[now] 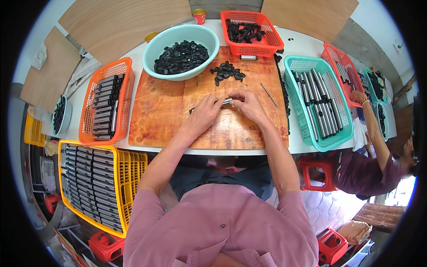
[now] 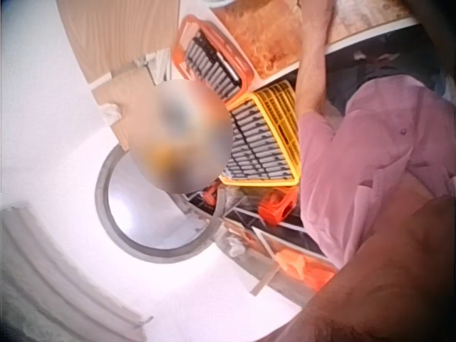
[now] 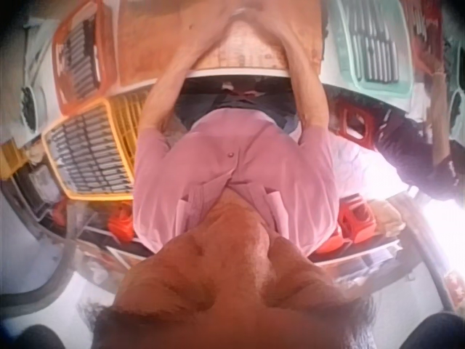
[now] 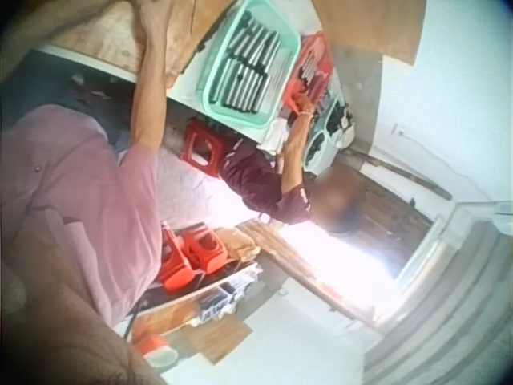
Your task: The person assembles small black plastic components onto cylindrical metal rods at a workbench. They repeatedly pick up a rod, attach a black piece, and place the completed unit into a yellow basket. A second person works alongside at the same table.
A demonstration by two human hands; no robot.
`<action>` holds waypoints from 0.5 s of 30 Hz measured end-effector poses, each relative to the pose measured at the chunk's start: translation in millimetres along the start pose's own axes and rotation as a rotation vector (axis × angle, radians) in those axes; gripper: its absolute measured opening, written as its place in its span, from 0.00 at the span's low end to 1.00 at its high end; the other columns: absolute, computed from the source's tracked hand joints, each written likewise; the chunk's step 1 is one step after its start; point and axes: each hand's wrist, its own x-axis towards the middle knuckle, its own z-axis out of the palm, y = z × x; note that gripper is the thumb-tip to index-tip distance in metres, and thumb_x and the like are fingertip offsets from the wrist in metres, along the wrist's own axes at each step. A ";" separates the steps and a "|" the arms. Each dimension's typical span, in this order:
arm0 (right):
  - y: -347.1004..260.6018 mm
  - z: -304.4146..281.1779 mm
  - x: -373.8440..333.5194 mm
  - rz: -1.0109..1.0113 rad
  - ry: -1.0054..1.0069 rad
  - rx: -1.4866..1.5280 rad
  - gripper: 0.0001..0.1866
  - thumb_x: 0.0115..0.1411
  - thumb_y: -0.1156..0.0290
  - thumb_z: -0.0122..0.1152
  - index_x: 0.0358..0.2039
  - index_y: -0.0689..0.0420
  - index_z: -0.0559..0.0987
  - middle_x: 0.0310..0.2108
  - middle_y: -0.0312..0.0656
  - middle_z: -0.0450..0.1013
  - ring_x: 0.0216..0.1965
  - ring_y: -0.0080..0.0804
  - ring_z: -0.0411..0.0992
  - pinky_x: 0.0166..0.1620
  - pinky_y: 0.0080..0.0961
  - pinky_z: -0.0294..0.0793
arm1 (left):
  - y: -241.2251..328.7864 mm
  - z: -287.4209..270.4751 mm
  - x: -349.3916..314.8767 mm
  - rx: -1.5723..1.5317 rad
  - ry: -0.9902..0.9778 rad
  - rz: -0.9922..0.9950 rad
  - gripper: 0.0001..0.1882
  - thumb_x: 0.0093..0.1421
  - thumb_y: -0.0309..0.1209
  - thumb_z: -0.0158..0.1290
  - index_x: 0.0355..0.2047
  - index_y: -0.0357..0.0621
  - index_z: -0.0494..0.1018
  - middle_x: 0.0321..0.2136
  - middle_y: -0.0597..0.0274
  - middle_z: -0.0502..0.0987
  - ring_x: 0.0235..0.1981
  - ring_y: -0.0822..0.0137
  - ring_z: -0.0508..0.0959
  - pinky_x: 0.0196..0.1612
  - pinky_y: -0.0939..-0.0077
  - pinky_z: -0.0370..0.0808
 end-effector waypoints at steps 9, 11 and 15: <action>-3.8 1.0 -8.2 -0.020 0.027 -0.050 0.14 0.61 0.79 0.63 0.48 0.64 0.81 0.37 0.43 0.81 0.38 0.29 0.78 0.45 0.28 0.77 | 4.6 -5.0 4.3 -0.221 0.015 -0.170 0.17 0.56 0.25 0.63 0.48 0.39 0.78 0.39 0.51 0.76 0.44 0.49 0.78 0.48 0.59 0.76; 2.0 0.5 -10.1 -0.032 0.015 -0.049 0.14 0.61 0.81 0.64 0.48 0.64 0.80 0.37 0.39 0.79 0.37 0.25 0.76 0.44 0.25 0.77 | 6.7 -10.4 5.7 -0.245 0.010 -0.153 0.18 0.56 0.25 0.64 0.48 0.37 0.79 0.40 0.50 0.77 0.43 0.47 0.78 0.47 0.58 0.76; -3.4 -2.3 -10.7 -0.019 0.000 -0.070 0.09 0.63 0.77 0.63 0.44 0.64 0.81 0.35 0.39 0.79 0.37 0.24 0.75 0.43 0.27 0.76 | 9.0 -10.7 5.8 -0.227 0.016 -0.160 0.17 0.56 0.25 0.64 0.47 0.38 0.79 0.39 0.51 0.77 0.43 0.48 0.78 0.46 0.58 0.76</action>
